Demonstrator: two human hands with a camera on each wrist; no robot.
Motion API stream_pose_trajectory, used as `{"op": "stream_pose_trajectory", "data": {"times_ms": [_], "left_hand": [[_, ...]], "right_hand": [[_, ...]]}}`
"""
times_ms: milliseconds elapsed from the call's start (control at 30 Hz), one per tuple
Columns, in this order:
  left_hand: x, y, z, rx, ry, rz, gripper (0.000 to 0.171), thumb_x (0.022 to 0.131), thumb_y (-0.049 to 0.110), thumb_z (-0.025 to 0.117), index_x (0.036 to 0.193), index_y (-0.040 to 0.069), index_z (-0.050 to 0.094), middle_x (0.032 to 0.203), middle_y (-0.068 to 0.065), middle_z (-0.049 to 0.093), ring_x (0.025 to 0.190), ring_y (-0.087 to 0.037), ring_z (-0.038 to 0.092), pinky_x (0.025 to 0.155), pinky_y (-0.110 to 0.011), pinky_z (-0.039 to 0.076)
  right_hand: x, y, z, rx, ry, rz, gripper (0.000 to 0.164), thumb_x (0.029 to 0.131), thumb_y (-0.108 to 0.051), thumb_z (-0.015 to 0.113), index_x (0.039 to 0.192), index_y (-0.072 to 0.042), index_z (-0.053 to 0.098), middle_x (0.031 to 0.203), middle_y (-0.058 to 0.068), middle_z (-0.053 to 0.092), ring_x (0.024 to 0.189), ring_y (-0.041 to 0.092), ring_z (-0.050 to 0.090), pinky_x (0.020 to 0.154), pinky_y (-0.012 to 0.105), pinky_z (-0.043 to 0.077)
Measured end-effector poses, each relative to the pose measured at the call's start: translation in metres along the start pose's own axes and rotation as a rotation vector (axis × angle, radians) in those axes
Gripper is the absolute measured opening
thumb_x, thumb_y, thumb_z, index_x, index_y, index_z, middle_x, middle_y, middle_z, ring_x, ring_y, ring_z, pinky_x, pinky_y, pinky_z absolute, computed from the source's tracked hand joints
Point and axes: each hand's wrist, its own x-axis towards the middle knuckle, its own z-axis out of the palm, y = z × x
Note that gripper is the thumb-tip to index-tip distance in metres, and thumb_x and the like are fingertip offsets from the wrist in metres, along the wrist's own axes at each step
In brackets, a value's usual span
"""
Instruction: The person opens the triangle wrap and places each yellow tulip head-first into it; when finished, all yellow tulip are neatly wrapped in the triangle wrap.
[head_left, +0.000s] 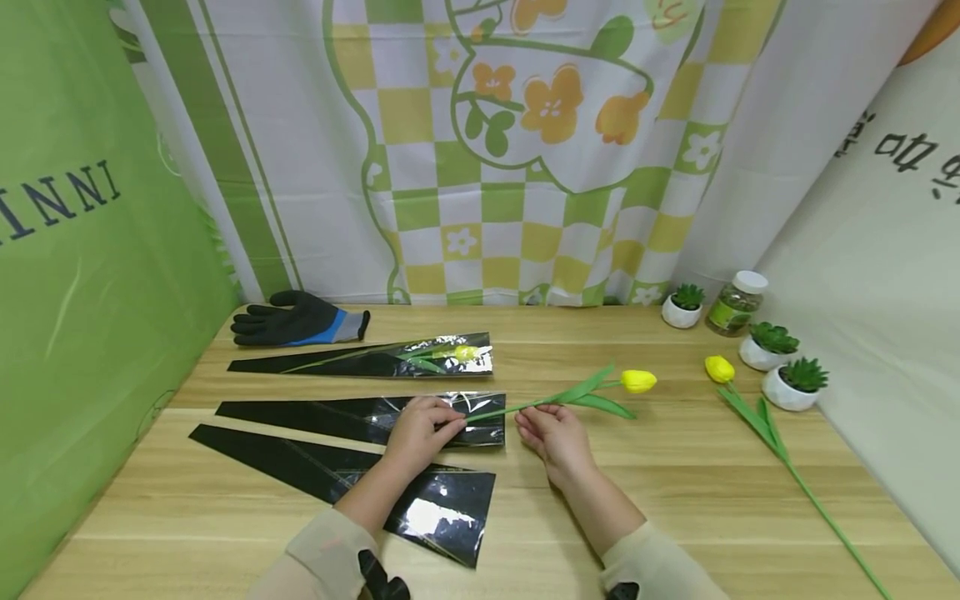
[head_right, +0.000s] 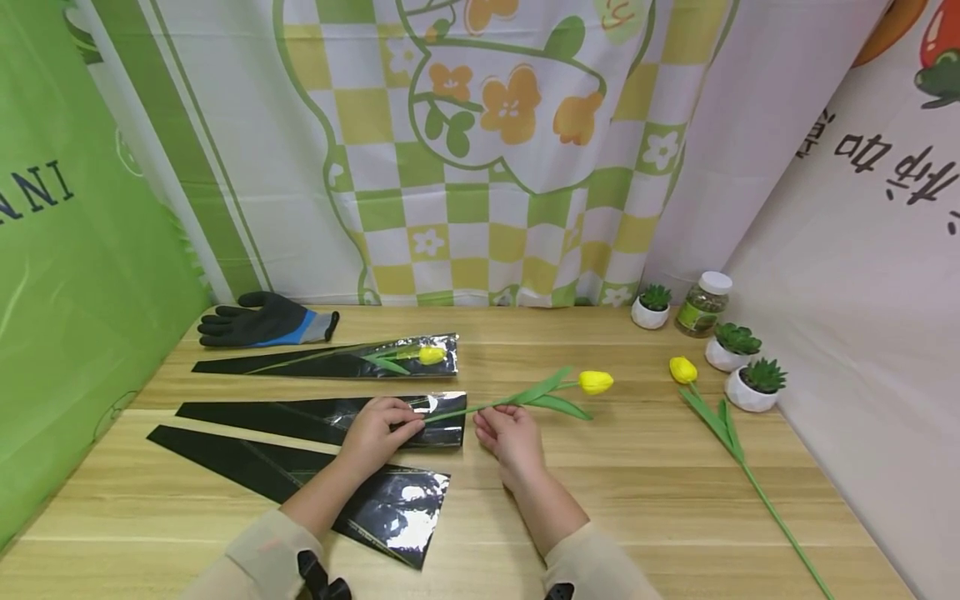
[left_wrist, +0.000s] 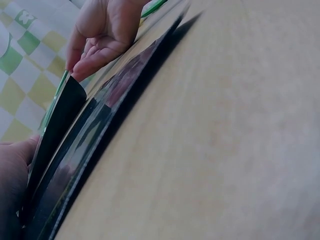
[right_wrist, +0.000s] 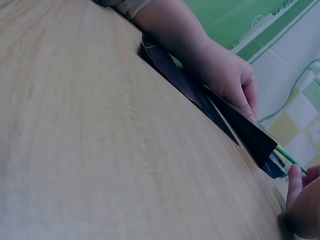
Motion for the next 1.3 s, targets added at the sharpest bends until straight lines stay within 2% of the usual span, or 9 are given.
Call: {"op": "stream_pose_trajectory", "data": {"times_ms": [267,467,567,633,767,900,1100,1200,1300], "left_hand": [[0.000,-0.001,0.000,0.020,-0.006,-0.003,0.012,0.088,0.024,0.074,0.093,0.014,0.080,0.096,-0.001,0.071,0.099,-0.022,0.061,0.092,-0.040,0.050],[-0.001,0.000,-0.001,0.037,-0.010,0.001,0.013,0.087,0.025,0.074,0.093,0.014,0.080,0.096,-0.002,0.070,0.100,-0.023,0.061,0.093,-0.040,0.049],[-0.001,-0.001,0.000,0.044,-0.013,0.007,0.013,0.087,0.025,0.074,0.093,0.015,0.080,0.095,-0.002,0.071,0.100,-0.023,0.061,0.093,-0.041,0.049],[0.000,-0.001,0.000,0.043,-0.015,0.009,0.013,0.087,0.025,0.075,0.093,0.015,0.080,0.095,-0.002,0.071,0.100,-0.024,0.061,0.094,-0.041,0.049],[0.000,-0.001,0.000,0.042,-0.018,0.011,0.014,0.087,0.025,0.074,0.094,0.015,0.080,0.096,-0.002,0.070,0.100,-0.023,0.061,0.094,-0.041,0.049],[0.000,-0.002,0.001,0.036,-0.022,0.014,0.014,0.087,0.025,0.074,0.096,0.015,0.080,0.098,-0.002,0.070,0.100,-0.023,0.061,0.093,-0.040,0.049],[0.001,-0.002,0.001,0.024,-0.019,0.021,0.014,0.087,0.024,0.074,0.096,0.014,0.080,0.099,-0.004,0.070,0.100,-0.024,0.061,0.093,-0.041,0.049],[0.001,-0.002,0.001,0.021,-0.015,0.028,0.014,0.087,0.024,0.074,0.096,0.014,0.080,0.098,-0.004,0.070,0.099,-0.024,0.061,0.092,-0.042,0.049],[0.001,-0.002,0.001,0.016,-0.017,0.026,0.014,0.087,0.024,0.074,0.096,0.014,0.080,0.099,-0.004,0.070,0.100,-0.024,0.061,0.093,-0.041,0.049]], "right_hand": [[-0.007,-0.003,-0.010,-0.008,-0.080,0.068,0.041,0.098,0.001,0.052,0.135,0.012,0.039,0.115,0.015,0.063,0.094,0.010,0.066,0.085,0.020,0.057],[-0.010,-0.004,-0.017,0.010,-0.150,0.105,0.049,0.102,-0.001,0.044,0.145,0.013,0.027,0.138,0.029,0.049,0.098,0.009,0.065,0.090,0.021,0.055],[-0.012,-0.005,-0.020,0.030,-0.172,0.128,0.051,0.103,-0.001,0.039,0.149,0.013,0.020,0.143,0.030,0.044,0.098,0.009,0.064,0.089,0.020,0.055],[-0.012,-0.005,-0.021,0.036,-0.173,0.144,0.052,0.103,-0.001,0.039,0.149,0.013,0.019,0.137,0.028,0.050,0.097,0.009,0.065,0.088,0.020,0.055],[-0.011,-0.007,-0.022,0.041,-0.180,0.161,0.053,0.101,-0.001,0.044,0.148,0.013,0.022,0.118,0.013,0.061,0.095,0.009,0.066,0.087,0.020,0.056],[-0.011,-0.013,-0.026,-0.004,-0.218,0.167,0.051,0.102,-0.003,0.045,0.146,0.012,0.027,0.111,0.010,0.066,0.095,0.010,0.067,0.089,0.022,0.056],[-0.006,-0.033,-0.037,-0.254,-0.278,0.068,0.045,0.101,-0.008,0.051,0.139,0.012,0.038,0.120,0.018,0.061,0.098,0.013,0.066,0.089,0.025,0.057],[0.000,-0.044,-0.046,-0.517,-0.292,-0.062,0.041,0.100,-0.012,0.055,0.135,0.008,0.047,0.124,0.020,0.059,0.102,0.016,0.063,0.090,0.029,0.056],[0.007,-0.053,-0.055,-0.887,-0.268,-0.262,0.036,0.098,-0.016,0.060,0.129,0.002,0.057,0.122,0.019,0.063,0.108,0.027,0.062,0.093,0.039,0.054]]}}
